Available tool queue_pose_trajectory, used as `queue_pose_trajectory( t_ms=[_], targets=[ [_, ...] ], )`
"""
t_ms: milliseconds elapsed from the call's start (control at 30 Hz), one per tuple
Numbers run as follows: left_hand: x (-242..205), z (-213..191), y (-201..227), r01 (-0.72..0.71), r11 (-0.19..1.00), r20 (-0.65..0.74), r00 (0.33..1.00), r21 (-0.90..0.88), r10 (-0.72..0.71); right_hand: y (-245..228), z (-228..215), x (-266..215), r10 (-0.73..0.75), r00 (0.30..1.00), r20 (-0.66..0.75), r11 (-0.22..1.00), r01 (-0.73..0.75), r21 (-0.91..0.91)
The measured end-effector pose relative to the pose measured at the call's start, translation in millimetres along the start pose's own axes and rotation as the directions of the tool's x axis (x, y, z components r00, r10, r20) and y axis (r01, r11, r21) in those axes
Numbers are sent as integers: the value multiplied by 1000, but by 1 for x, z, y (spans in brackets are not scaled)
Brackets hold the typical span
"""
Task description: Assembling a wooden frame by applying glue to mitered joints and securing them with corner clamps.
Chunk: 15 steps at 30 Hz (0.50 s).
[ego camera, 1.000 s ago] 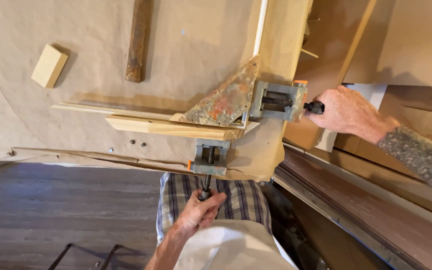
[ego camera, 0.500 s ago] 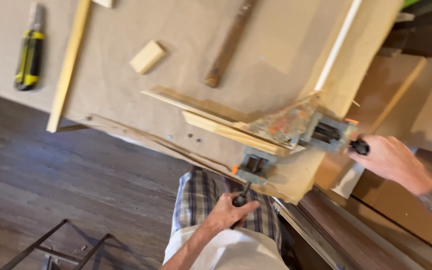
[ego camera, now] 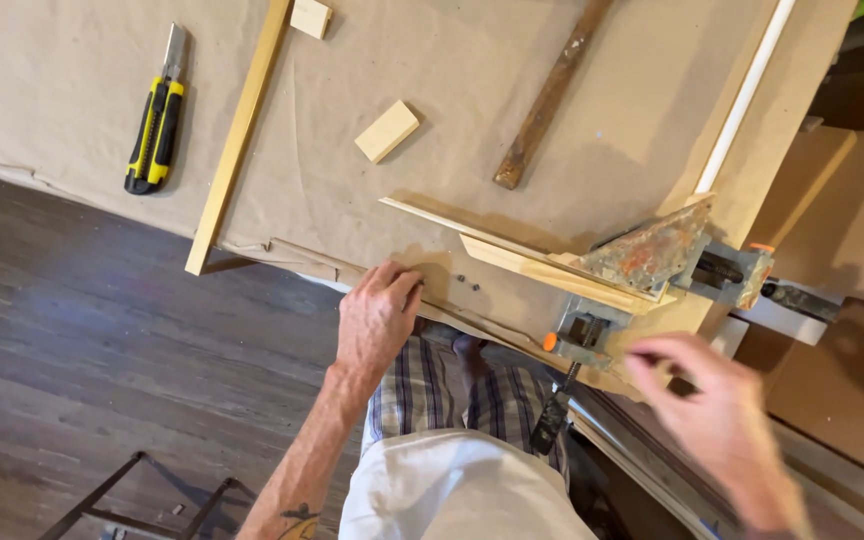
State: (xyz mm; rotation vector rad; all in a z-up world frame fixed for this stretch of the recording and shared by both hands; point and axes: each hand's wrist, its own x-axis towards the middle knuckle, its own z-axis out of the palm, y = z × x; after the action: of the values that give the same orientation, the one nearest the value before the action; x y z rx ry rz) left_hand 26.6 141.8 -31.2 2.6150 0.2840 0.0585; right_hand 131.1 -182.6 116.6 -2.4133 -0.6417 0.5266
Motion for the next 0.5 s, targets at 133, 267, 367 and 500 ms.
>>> queue_pose_trajectory(
  t_ms=[133, 267, 367, 500],
  targets=[
    [2, -5, -7, -16, 999, 9, 1000, -43, 17, -28, 62, 20, 6, 994, 111, 1000, -4, -24],
    [3, -74, 21, 132, 831, 201, 979, -540, -25, -92, 83, 47, 166, 974, 154, 905, -213, 369],
    [-8, -123, 40, 81, 827, 201, 979, -556, 39, -127, 79, 50, 176, 971, 159, 776, -236, 585],
    [-24, -164, 55, -191, 843, 15, 973, -502, 230, -164, 59, 48, 283, 900, 332, 777, -418, 471]
  ],
)
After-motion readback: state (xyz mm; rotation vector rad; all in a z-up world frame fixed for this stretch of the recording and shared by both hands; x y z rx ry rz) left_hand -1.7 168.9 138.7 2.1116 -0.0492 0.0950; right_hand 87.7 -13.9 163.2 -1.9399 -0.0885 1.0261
